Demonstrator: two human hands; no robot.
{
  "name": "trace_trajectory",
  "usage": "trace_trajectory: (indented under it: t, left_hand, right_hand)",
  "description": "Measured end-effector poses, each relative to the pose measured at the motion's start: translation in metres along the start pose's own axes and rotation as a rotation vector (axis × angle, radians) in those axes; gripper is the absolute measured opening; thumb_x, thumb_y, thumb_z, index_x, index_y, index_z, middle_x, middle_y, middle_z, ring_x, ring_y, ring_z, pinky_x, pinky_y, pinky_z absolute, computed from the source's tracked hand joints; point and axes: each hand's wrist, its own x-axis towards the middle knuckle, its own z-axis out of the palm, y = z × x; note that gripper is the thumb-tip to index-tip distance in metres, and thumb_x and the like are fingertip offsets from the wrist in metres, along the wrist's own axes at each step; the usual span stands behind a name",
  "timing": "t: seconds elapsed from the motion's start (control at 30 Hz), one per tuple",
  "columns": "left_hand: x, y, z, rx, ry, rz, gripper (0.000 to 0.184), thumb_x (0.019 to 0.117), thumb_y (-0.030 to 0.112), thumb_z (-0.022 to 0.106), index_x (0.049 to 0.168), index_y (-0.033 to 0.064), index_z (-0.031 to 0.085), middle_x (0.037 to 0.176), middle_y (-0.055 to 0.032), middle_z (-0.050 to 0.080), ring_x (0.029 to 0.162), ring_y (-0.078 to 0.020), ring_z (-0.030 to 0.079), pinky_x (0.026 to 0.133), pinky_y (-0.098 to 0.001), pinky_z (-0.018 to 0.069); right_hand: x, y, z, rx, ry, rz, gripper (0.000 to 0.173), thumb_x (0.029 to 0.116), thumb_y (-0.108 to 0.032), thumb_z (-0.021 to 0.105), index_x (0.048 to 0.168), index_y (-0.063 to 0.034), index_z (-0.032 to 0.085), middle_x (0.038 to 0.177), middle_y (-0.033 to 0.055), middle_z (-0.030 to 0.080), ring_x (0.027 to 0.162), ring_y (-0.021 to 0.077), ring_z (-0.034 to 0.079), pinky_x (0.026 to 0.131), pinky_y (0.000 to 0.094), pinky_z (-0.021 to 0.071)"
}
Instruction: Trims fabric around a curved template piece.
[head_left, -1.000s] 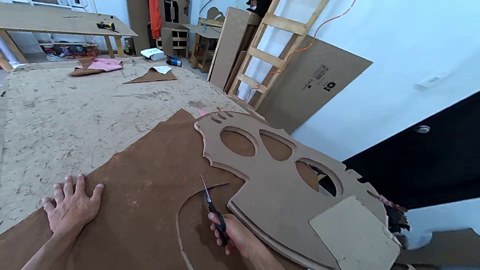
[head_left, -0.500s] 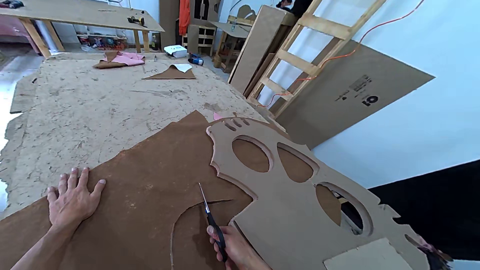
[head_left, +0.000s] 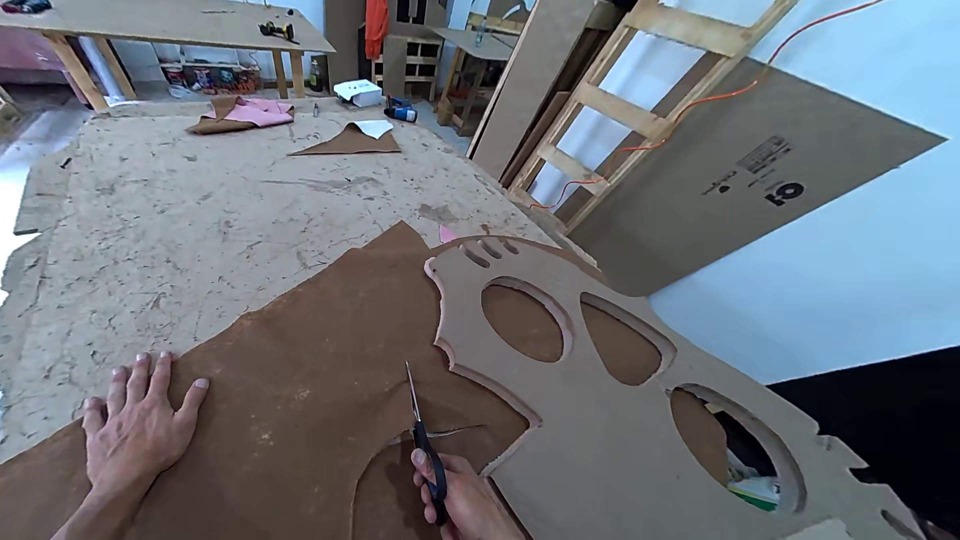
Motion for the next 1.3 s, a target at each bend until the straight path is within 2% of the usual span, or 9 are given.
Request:
trace_trajectory:
  t: [0.07,0.17,0.37,0.57,0.8,0.93,1.03,1.17,1.3]
  left_hand:
    - [0.0,0.0,0.001,0.007,0.006,-0.014,0.095,0.0905,0.081,0.019,0.162,0.0199,0.033,0.168,-0.0102,0.03,0.156,-0.0378,0.022,0.121,-0.0681,0.0131]
    - [0.001,0.001,0.002,0.0,0.017,-0.03,0.096,0.0899,0.081,0.018,0.161,0.0201,0.034,0.168,-0.0101,0.03,0.156,-0.0375,0.022,0.121,-0.0677,0.0123]
    - [0.0,0.002,0.0,-0.006,0.022,-0.029,0.097,0.0892,0.081,0.018,0.161,0.0186,0.035,0.167,-0.0111,0.032,0.155,-0.0383,0.024,0.121,-0.0681,0.0128]
    - [0.0,0.001,0.001,0.008,0.022,-0.038,0.096,0.0895,0.081,0.018,0.16,0.0186,0.037,0.167,-0.0114,0.032,0.155,-0.0378,0.024,0.122,-0.0671,0.0133]
    - [-0.001,0.001,0.002,0.011,0.03,-0.038,0.096,0.0891,0.081,0.018,0.16,0.0193,0.036,0.166,-0.0109,0.033,0.155,-0.0376,0.025,0.122,-0.0663,0.014]
    - [-0.001,0.003,0.0,0.003,0.029,-0.038,0.096,0.089,0.081,0.019,0.161,0.0192,0.036,0.166,-0.0121,0.033,0.155,-0.0384,0.024,0.122,-0.0667,0.0137]
    - [-0.001,0.003,0.0,-0.001,0.026,-0.037,0.095,0.0898,0.08,0.02,0.16,0.0188,0.037,0.166,-0.0111,0.033,0.155,-0.0387,0.025,0.122,-0.0672,0.0138]
    - [-0.001,0.002,0.001,0.004,0.023,-0.046,0.096,0.0897,0.081,0.018,0.161,0.0184,0.036,0.167,-0.0098,0.032,0.155,-0.0373,0.024,0.122,-0.0669,0.0132]
    - [0.0,0.002,0.001,0.008,0.019,-0.047,0.097,0.0895,0.081,0.018,0.161,0.0186,0.036,0.167,-0.0099,0.032,0.155,-0.0381,0.024,0.122,-0.067,0.0131]
  right_hand:
    - [0.001,0.003,0.002,0.008,0.019,-0.022,0.035,0.1057,-0.037,0.057,0.094,-0.0046,0.063,0.062,0.0021,0.058,0.046,0.0092,0.054,0.038,0.0213,0.0418]
    - [0.004,0.001,0.007,0.089,0.023,-0.04,0.034,0.1061,-0.034,0.057,0.095,-0.0025,0.063,0.063,0.0035,0.059,0.047,0.0107,0.057,0.039,0.0232,0.0461]
    - [0.025,-0.033,0.017,0.158,0.048,-0.015,0.047,0.1087,-0.044,0.046,0.096,-0.0024,0.062,0.066,0.0048,0.059,0.049,0.0135,0.059,0.039,0.0276,0.0497]
    - [0.032,-0.034,0.016,0.105,0.1,-0.056,0.039,0.1071,-0.038,0.053,0.095,-0.002,0.063,0.063,0.0043,0.058,0.044,0.0106,0.055,0.035,0.0233,0.044]
    - [0.046,-0.057,0.013,0.146,0.111,-0.04,0.042,0.1064,-0.045,0.052,0.102,-0.0041,0.06,0.064,0.0076,0.06,0.045,0.0144,0.059,0.036,0.0259,0.0477]
    - [0.057,-0.061,0.024,0.158,0.144,-0.11,0.04,0.1066,-0.04,0.054,0.093,-0.003,0.061,0.061,0.0066,0.057,0.042,0.0122,0.054,0.034,0.0237,0.0442]
    - [0.065,-0.068,0.027,0.18,0.111,-0.148,0.047,0.109,-0.041,0.047,0.085,-0.0031,0.06,0.059,0.005,0.055,0.043,0.0119,0.052,0.035,0.0244,0.0424]
    - [0.083,-0.085,0.024,0.259,0.084,-0.134,0.051,0.1098,-0.045,0.04,0.086,-0.0042,0.059,0.063,0.0045,0.055,0.047,0.0116,0.054,0.039,0.0235,0.0434]
    - [0.093,-0.092,0.028,0.277,0.133,-0.164,0.047,0.109,-0.042,0.045,0.087,-0.0032,0.06,0.063,0.0048,0.056,0.047,0.0107,0.054,0.037,0.0213,0.0413]
